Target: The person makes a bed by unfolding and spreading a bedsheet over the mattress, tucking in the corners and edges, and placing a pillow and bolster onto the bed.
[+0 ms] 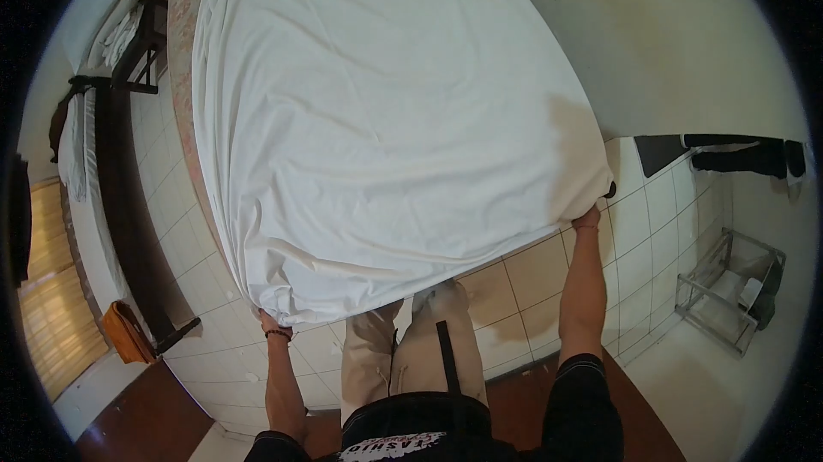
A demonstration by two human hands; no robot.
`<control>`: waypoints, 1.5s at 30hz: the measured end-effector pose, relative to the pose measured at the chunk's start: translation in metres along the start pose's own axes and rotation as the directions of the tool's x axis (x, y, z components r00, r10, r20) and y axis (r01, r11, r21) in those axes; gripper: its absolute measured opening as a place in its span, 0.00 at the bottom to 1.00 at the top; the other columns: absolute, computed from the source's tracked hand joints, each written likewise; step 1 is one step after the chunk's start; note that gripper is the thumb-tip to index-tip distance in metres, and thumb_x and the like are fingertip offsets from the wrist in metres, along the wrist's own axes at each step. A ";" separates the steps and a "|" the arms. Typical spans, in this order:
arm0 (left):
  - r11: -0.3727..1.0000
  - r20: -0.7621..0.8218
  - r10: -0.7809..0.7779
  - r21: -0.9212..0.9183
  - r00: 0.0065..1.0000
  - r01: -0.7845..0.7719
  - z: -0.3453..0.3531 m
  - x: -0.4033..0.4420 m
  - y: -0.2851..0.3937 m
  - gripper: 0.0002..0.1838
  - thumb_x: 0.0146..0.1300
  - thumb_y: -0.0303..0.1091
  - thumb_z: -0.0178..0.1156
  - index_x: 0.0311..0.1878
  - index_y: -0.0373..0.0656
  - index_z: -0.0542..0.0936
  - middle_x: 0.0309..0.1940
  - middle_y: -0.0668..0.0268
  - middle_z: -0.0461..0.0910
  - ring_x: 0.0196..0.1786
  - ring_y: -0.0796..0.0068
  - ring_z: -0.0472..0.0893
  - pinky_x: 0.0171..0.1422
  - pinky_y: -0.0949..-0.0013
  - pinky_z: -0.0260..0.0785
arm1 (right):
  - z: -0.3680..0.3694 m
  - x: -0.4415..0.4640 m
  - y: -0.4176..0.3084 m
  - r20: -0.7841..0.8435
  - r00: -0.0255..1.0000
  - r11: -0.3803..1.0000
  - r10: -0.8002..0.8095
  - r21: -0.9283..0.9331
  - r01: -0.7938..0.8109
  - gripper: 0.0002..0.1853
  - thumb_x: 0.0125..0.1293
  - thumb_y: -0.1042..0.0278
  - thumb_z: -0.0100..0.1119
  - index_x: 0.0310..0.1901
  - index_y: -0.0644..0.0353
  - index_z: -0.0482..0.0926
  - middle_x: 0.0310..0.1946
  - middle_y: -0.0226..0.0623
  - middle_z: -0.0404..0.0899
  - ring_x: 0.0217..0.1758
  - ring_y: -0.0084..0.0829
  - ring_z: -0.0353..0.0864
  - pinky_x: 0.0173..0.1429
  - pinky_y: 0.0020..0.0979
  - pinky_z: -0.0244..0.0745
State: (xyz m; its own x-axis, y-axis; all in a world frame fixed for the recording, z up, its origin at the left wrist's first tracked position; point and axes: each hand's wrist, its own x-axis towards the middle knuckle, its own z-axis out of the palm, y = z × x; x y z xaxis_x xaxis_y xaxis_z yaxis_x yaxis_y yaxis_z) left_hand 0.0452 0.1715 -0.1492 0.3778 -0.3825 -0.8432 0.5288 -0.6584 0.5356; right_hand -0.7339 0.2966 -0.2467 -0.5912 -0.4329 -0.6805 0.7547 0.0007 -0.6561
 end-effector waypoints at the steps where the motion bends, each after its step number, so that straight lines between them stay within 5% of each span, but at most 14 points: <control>1: 1.000 0.002 -0.003 -0.011 1.000 0.003 -0.005 0.003 0.001 0.29 0.61 0.55 0.36 0.60 0.46 0.62 0.56 0.65 0.66 0.57 0.61 0.68 0.57 0.56 0.64 | 0.000 -0.004 0.010 -0.055 0.998 0.998 0.021 0.060 -0.018 0.20 0.62 0.57 0.46 0.53 0.57 0.67 0.49 0.34 0.72 0.52 0.37 0.71 0.50 0.43 0.71; 3: 0.997 0.001 -0.067 -0.043 0.998 0.067 -0.019 0.011 0.008 0.27 0.63 0.53 0.38 0.58 0.46 0.63 0.54 0.64 0.69 0.54 0.60 0.71 0.53 0.55 0.68 | 0.021 -0.023 0.022 -0.101 0.994 0.993 0.044 0.116 -0.032 0.18 0.62 0.58 0.47 0.51 0.57 0.68 0.46 0.34 0.73 0.49 0.35 0.73 0.47 0.42 0.72; 5: 0.997 -0.012 -0.056 -0.056 0.998 0.056 -0.037 0.024 0.014 0.26 0.63 0.52 0.38 0.58 0.45 0.64 0.53 0.63 0.70 0.52 0.59 0.72 0.52 0.53 0.69 | 0.061 -0.056 0.035 -0.533 0.845 0.986 -0.040 -0.160 -0.055 0.13 0.61 0.59 0.47 0.44 0.55 0.70 0.40 0.31 0.73 0.41 0.31 0.74 0.39 0.37 0.72; 9: 0.989 0.117 -0.117 -0.072 0.986 0.126 -0.069 0.047 0.042 0.26 0.64 0.50 0.37 0.58 0.43 0.62 0.54 0.59 0.69 0.54 0.58 0.70 0.55 0.50 0.65 | 0.073 -0.080 0.086 -0.391 0.913 0.986 -0.119 -0.152 0.064 0.11 0.60 0.58 0.49 0.40 0.53 0.70 0.35 0.30 0.72 0.34 0.30 0.73 0.33 0.34 0.69; 17: 0.967 0.446 -0.194 -0.062 0.874 0.246 -0.083 0.037 0.061 0.30 0.61 0.50 0.48 0.60 0.39 0.60 0.55 0.58 0.67 0.56 0.60 0.69 0.58 0.55 0.63 | 0.166 -0.240 0.191 -0.158 0.965 0.978 0.207 0.004 -0.209 0.10 0.63 0.64 0.45 0.44 0.53 0.71 0.39 0.29 0.71 0.44 0.26 0.69 0.52 0.31 0.65; 21: 0.986 0.529 -0.153 0.021 0.835 0.168 -0.101 0.070 0.061 0.31 0.62 0.50 0.47 0.58 0.32 0.61 0.53 0.56 0.69 0.55 0.63 0.71 0.59 0.60 0.63 | 0.180 -0.284 0.268 -0.107 0.965 0.954 0.241 -0.155 -0.255 0.11 0.63 0.63 0.45 0.46 0.52 0.69 0.44 0.32 0.70 0.48 0.30 0.68 0.53 0.34 0.64; 24: 0.983 0.537 -0.132 -0.039 0.834 0.180 -0.122 0.107 0.043 0.20 0.54 0.33 0.50 0.50 0.34 0.70 0.45 0.56 0.74 0.46 0.67 0.75 0.53 0.64 0.66 | 0.204 -0.327 0.317 -0.070 0.968 0.927 0.240 -0.278 -0.250 0.14 0.63 0.62 0.45 0.50 0.50 0.66 0.48 0.34 0.68 0.50 0.33 0.67 0.55 0.36 0.63; 26: 0.977 0.564 -0.054 0.200 0.824 -0.072 -0.116 0.105 0.053 0.15 0.52 0.29 0.50 0.43 0.33 0.73 0.36 0.63 0.76 0.38 0.71 0.75 0.43 0.69 0.68 | 0.227 -0.356 0.348 -0.072 0.959 0.907 0.275 -0.312 -0.284 0.16 0.64 0.62 0.44 0.53 0.51 0.63 0.50 0.37 0.66 0.51 0.36 0.67 0.58 0.38 0.61; 28: 0.553 0.663 0.121 0.573 0.739 -0.605 -0.119 0.127 0.053 0.10 0.51 0.29 0.53 0.36 0.35 0.74 0.25 0.60 0.76 0.25 0.71 0.72 0.30 0.71 0.63 | 0.239 -0.379 0.388 -0.043 0.966 0.899 0.256 -0.356 -0.254 0.19 0.64 0.62 0.44 0.57 0.50 0.59 0.52 0.38 0.64 0.51 0.37 0.66 0.58 0.40 0.61; 30: 0.463 0.710 0.304 0.473 0.636 -0.750 -0.110 0.107 0.069 0.09 0.51 0.30 0.53 0.35 0.35 0.72 0.21 0.53 0.75 0.23 0.64 0.74 0.29 0.69 0.63 | 0.262 -0.416 0.422 -0.143 0.962 0.866 0.231 -0.421 -0.271 0.19 0.64 0.63 0.44 0.57 0.51 0.59 0.53 0.39 0.64 0.52 0.38 0.66 0.58 0.41 0.63; 34: 0.266 0.621 0.383 0.634 0.683 -0.726 -0.100 0.124 0.063 0.08 0.53 0.31 0.52 0.34 0.37 0.70 0.20 0.52 0.75 0.23 0.55 0.75 0.29 0.63 0.63 | 0.285 -0.439 0.446 -0.227 0.952 0.857 0.207 -0.427 -0.288 0.19 0.64 0.65 0.45 0.56 0.52 0.59 0.52 0.40 0.65 0.51 0.37 0.67 0.54 0.38 0.67; 37: -0.139 0.720 0.411 0.655 0.559 -0.743 -0.093 0.134 0.071 0.05 0.56 0.31 0.51 0.32 0.41 0.67 0.17 0.56 0.76 0.20 0.52 0.75 0.29 0.52 0.65 | 0.273 -0.420 0.462 -0.314 0.943 0.866 0.114 -0.433 -0.249 0.22 0.60 0.68 0.52 0.55 0.56 0.62 0.44 0.39 0.71 0.41 0.35 0.74 0.40 0.36 0.76; 42: -0.131 0.677 0.299 0.727 0.672 -0.674 -0.069 0.132 0.086 0.08 0.57 0.34 0.50 0.33 0.39 0.67 0.20 0.53 0.77 0.25 0.50 0.77 0.30 0.55 0.69 | 0.256 -0.394 0.480 -0.259 0.963 0.727 0.074 -0.647 -0.230 0.26 0.56 0.57 0.57 0.55 0.56 0.63 0.46 0.38 0.72 0.40 0.34 0.77 0.32 0.34 0.79; 45: 0.272 0.326 0.263 0.878 0.908 -0.394 -0.058 0.133 0.081 0.11 0.55 0.34 0.51 0.35 0.34 0.72 0.27 0.45 0.76 0.34 0.46 0.77 0.37 0.55 0.70 | 0.259 -0.380 0.482 -0.384 0.924 0.937 0.002 -0.321 -0.135 0.23 0.52 0.59 0.61 0.49 0.55 0.69 0.41 0.37 0.76 0.42 0.37 0.77 0.33 0.39 0.79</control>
State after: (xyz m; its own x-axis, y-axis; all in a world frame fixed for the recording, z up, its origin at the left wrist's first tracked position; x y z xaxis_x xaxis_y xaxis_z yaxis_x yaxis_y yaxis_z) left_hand 0.1824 0.1051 -0.2157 0.2344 -0.7318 -0.6399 -0.6720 -0.5976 0.4374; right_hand -0.0715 0.2276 -0.2197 -0.6536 -0.0540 -0.7549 0.6962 0.3483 -0.6277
